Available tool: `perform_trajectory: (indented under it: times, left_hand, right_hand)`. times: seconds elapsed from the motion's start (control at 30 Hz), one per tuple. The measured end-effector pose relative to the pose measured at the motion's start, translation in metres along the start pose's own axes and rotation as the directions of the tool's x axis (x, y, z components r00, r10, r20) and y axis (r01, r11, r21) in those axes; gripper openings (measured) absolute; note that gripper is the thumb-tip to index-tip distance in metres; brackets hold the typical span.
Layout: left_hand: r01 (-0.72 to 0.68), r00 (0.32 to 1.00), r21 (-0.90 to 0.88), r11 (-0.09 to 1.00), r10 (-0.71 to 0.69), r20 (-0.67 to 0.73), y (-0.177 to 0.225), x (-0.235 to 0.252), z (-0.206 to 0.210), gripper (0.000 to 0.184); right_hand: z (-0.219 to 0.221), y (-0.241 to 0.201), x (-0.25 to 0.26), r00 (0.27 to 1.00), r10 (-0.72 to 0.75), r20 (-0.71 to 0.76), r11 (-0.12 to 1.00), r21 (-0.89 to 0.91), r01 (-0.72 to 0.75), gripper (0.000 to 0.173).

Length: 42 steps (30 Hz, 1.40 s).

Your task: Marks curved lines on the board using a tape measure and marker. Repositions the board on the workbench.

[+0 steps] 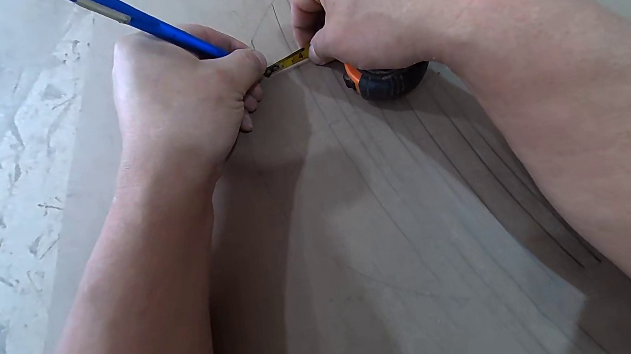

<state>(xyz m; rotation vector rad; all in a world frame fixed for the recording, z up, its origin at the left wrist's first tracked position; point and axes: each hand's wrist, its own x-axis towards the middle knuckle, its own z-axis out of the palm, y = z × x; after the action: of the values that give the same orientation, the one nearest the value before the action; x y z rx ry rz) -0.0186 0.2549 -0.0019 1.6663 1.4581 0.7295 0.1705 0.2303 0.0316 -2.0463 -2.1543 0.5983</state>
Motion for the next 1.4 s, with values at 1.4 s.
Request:
perform_trajectory:
  times: [1.4]
  left_hand:
    - [-0.052, 0.998, -0.003, 0.999, 0.052, -0.024, -0.009, -0.102, 0.011, 0.005]
  right_hand:
    - [0.017, -0.005, -0.087, 0.994, -0.091, 0.056, 0.996, 0.001, 0.091, 0.010]
